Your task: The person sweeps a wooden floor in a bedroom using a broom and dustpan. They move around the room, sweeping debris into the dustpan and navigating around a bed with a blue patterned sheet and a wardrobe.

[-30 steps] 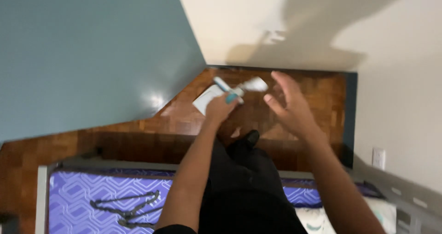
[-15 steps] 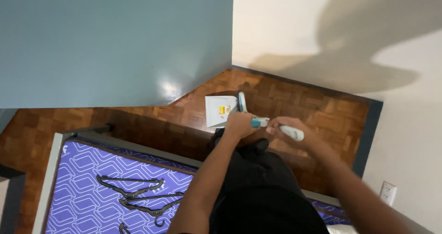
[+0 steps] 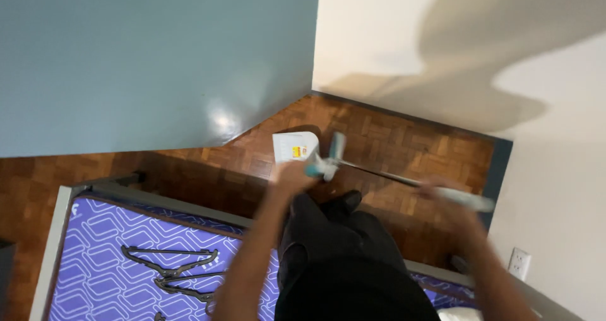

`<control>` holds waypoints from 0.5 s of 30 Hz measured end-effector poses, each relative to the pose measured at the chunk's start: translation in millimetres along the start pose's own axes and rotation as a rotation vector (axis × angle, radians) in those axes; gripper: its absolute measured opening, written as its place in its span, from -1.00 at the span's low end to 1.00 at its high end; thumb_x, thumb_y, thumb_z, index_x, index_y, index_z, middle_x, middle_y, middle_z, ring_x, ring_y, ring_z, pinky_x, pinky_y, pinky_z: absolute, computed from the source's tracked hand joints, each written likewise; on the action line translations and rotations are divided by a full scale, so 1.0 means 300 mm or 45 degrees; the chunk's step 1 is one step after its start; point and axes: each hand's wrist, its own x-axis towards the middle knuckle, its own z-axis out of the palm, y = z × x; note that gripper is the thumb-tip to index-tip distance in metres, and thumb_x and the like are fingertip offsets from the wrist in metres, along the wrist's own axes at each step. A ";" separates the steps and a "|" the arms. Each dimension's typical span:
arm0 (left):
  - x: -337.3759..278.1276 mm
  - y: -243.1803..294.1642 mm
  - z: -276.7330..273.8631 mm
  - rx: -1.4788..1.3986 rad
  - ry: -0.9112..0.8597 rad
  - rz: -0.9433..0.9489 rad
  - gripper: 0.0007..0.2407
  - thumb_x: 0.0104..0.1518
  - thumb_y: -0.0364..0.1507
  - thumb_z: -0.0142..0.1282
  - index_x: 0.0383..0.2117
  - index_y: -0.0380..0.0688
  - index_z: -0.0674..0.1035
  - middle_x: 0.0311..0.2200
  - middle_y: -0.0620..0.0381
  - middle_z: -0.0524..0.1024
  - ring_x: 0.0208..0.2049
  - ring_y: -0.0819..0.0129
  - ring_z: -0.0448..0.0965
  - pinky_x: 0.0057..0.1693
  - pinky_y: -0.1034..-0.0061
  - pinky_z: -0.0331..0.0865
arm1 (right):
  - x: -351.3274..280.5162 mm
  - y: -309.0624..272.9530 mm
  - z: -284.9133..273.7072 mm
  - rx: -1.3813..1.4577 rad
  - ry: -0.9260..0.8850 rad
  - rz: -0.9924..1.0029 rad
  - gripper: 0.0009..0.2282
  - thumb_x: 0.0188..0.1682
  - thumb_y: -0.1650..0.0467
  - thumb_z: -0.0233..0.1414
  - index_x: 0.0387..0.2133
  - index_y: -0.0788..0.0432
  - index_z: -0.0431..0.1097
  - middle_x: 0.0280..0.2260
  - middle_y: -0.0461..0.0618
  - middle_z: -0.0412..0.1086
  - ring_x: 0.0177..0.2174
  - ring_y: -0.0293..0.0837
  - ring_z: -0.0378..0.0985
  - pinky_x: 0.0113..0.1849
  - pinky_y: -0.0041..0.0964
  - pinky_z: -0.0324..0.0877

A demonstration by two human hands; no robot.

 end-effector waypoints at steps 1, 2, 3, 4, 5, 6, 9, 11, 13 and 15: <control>-0.012 -0.025 -0.064 0.000 0.000 -0.012 -0.56 0.10 0.02 -0.07 -0.10 0.06 0.63 -0.12 -0.02 0.66 0.02 -0.08 0.63 0.10 0.06 0.46 | 0.016 0.035 -0.044 0.004 -0.011 0.000 -0.85 0.01 0.31 0.14 -0.43 0.14 0.52 -0.43 -0.06 0.57 -0.32 -0.13 0.58 -0.20 -0.08 0.48; -0.023 -0.048 -0.127 0.056 0.166 0.034 -0.61 0.05 -0.02 0.03 -0.18 0.03 0.64 -0.26 -0.05 0.66 -0.18 -0.12 0.63 -0.06 0.07 0.48 | 0.034 0.072 -0.088 0.057 0.033 0.153 -0.85 0.07 0.38 0.08 -0.37 0.26 0.47 -0.36 0.06 0.52 -0.30 -0.06 0.57 -0.16 -0.10 0.51; -0.019 -0.061 -0.187 0.114 0.326 0.095 -0.65 0.00 -0.06 0.14 -0.26 0.00 0.65 -0.39 -0.08 0.66 -0.38 -0.15 0.64 -0.21 0.08 0.50 | 0.046 0.110 -0.142 0.106 0.091 0.310 -0.85 0.13 0.45 0.02 -0.30 0.38 0.43 -0.29 0.18 0.46 -0.28 0.01 0.57 -0.11 -0.12 0.53; 0.008 -0.056 -0.156 0.114 0.321 0.098 -0.65 0.00 -0.06 0.14 -0.26 0.00 0.65 -0.39 -0.08 0.66 -0.38 -0.15 0.64 -0.21 0.08 0.50 | 0.043 0.137 -0.112 0.107 0.094 0.315 -0.85 0.13 0.45 0.02 -0.30 0.38 0.43 -0.29 0.18 0.46 -0.28 0.01 0.57 -0.11 -0.12 0.53; 0.040 -0.044 -0.127 0.162 0.221 0.095 -0.64 -0.01 0.02 0.08 -0.23 0.17 0.63 -0.36 0.07 0.67 -0.28 -0.03 0.67 -0.11 0.14 0.52 | 0.039 0.162 -0.089 -0.044 0.144 0.328 -0.79 0.03 0.35 0.16 -0.23 0.30 0.46 -0.27 0.16 0.47 -0.27 -0.02 0.54 -0.17 -0.08 0.44; 0.071 -0.032 -0.098 0.211 0.121 0.091 -0.63 -0.02 0.11 0.02 -0.21 0.34 0.61 -0.33 0.22 0.68 -0.19 0.10 0.71 -0.02 0.21 0.54 | 0.035 0.187 -0.066 -0.195 0.195 0.341 -0.66 -0.07 0.25 0.30 -0.16 0.22 0.50 -0.26 0.13 0.47 -0.27 -0.05 0.50 -0.23 -0.03 0.35; 0.083 0.018 -0.054 0.251 0.055 0.093 -0.59 -0.03 0.17 -0.03 -0.20 0.36 0.58 -0.29 0.20 0.67 -0.14 0.08 0.69 0.03 0.18 0.51 | 0.030 0.147 0.024 0.330 -0.016 0.249 -0.81 -0.06 0.63 0.12 -0.21 0.27 0.35 -0.04 0.12 0.44 -0.02 -0.03 0.50 0.00 -0.09 0.42; 0.055 0.065 -0.077 0.293 0.000 0.137 -0.57 -0.02 0.18 -0.04 -0.17 0.35 0.58 -0.27 0.17 0.67 -0.13 0.07 0.69 0.04 0.17 0.50 | -0.024 0.145 0.014 0.461 0.015 0.339 -0.81 -0.06 0.62 0.09 -0.19 0.29 0.38 -0.03 0.13 0.45 -0.05 -0.04 0.51 -0.03 -0.11 0.43; -0.003 0.131 -0.143 0.338 -0.054 0.181 -0.56 -0.01 0.18 -0.04 -0.15 0.33 0.58 -0.26 0.15 0.67 -0.11 0.06 0.68 0.05 0.17 0.48 | -0.073 0.117 -0.009 0.595 0.047 0.425 -0.80 -0.07 0.61 0.06 -0.16 0.32 0.41 -0.03 0.13 0.45 -0.08 -0.05 0.52 -0.06 -0.13 0.44; -0.090 0.213 -0.258 0.240 -0.134 0.240 -0.33 -0.06 0.35 -0.19 -0.14 0.15 0.62 -0.21 0.01 0.67 -0.07 0.00 0.67 0.08 0.16 0.46 | -0.114 0.059 -0.042 0.861 0.183 0.601 -0.62 -0.19 0.40 -0.06 -0.11 0.24 0.52 -0.58 -0.03 0.45 -0.72 -0.35 0.41 -0.73 -0.61 0.21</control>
